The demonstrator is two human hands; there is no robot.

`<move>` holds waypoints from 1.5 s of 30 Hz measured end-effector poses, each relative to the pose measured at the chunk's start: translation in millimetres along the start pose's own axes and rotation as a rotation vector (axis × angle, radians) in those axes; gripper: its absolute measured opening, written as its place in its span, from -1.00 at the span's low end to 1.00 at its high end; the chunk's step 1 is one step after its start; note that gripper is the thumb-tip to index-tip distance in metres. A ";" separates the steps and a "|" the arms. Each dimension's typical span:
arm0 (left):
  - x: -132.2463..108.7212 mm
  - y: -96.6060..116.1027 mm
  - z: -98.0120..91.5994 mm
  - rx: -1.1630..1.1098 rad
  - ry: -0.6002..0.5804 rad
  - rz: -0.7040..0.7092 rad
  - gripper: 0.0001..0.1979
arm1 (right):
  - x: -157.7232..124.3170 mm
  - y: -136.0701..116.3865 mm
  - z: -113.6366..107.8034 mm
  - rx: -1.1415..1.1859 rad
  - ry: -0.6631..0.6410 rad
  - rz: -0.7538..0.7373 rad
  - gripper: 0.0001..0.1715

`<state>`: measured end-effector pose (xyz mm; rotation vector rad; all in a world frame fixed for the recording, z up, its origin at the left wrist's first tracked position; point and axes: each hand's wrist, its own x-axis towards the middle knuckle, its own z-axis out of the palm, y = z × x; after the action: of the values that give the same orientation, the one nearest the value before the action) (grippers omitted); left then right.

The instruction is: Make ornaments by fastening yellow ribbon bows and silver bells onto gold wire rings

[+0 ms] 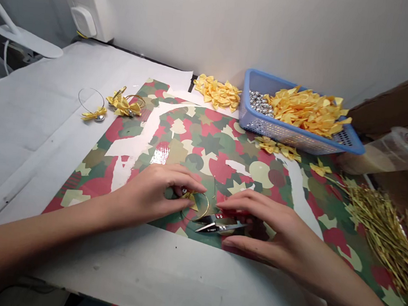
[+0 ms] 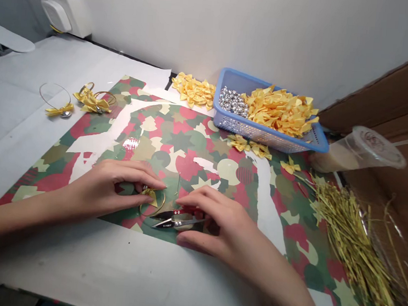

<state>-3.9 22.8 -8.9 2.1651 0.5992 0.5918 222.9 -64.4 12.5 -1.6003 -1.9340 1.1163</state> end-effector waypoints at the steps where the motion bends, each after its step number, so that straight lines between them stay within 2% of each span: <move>1: -0.3 -0.2 0.4 0.002 0.004 0.001 -0.78 | 0.0 0.3 0.5 -0.035 -0.020 -0.034 -0.76; 5: -1.1 -1.4 1.8 0.008 0.007 0.008 -0.79 | -0.2 3.3 1.5 -0.088 -0.026 -0.124 -0.78; 8: -1.2 -1.8 2.2 0.007 0.012 0.019 -0.79 | -1.9 5.3 -6.3 -0.069 -0.038 -0.131 -0.77; 10: -1.2 -1.8 2.1 0.008 0.016 0.025 -0.79 | -3.6 5.4 -14.5 -0.032 -0.028 -0.078 -0.78; 13: -1.6 -1.9 2.4 0.020 0.023 0.045 -0.79 | -5.7 2.7 -21.5 0.113 0.072 0.088 -0.76; 15: -2.1 -2.3 3.0 0.035 0.030 0.066 -0.78 | -5.6 -0.7 -18.4 0.243 0.108 0.220 -0.72; 18: -2.5 -3.2 4.5 0.059 0.034 0.089 -0.78 | -2.5 -5.6 -5.2 0.349 0.063 0.369 -0.66; 21: -2.3 -3.6 5.8 0.074 0.038 0.097 -0.79 | 2.1 -7.8 5.9 0.334 0.024 0.394 -0.61; 25: -1.6 -3.3 6.6 0.082 0.033 0.104 -0.80 | 5.5 -10.4 9.6 0.363 0.093 0.457 -0.57; 30: -1.5 -3.7 7.1 0.091 0.032 0.098 -0.79 | 6.2 -10.9 10.6 0.440 0.146 0.534 -0.69; 40: -1.5 -5.2 10.4 0.055 0.006 0.057 -0.75 | 10.5 -9.0 5.7 0.371 0.042 0.613 -0.54; 45: -2.7 -7.0 11.7 0.050 0.019 0.073 -0.74 | 11.1 -0.2 -0.3 0.391 -0.002 0.621 -0.53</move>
<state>-0.6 18.5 -21.8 2.2386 0.5530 0.6429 220.0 -53.8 10.8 -2.0028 -1.1221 1.6017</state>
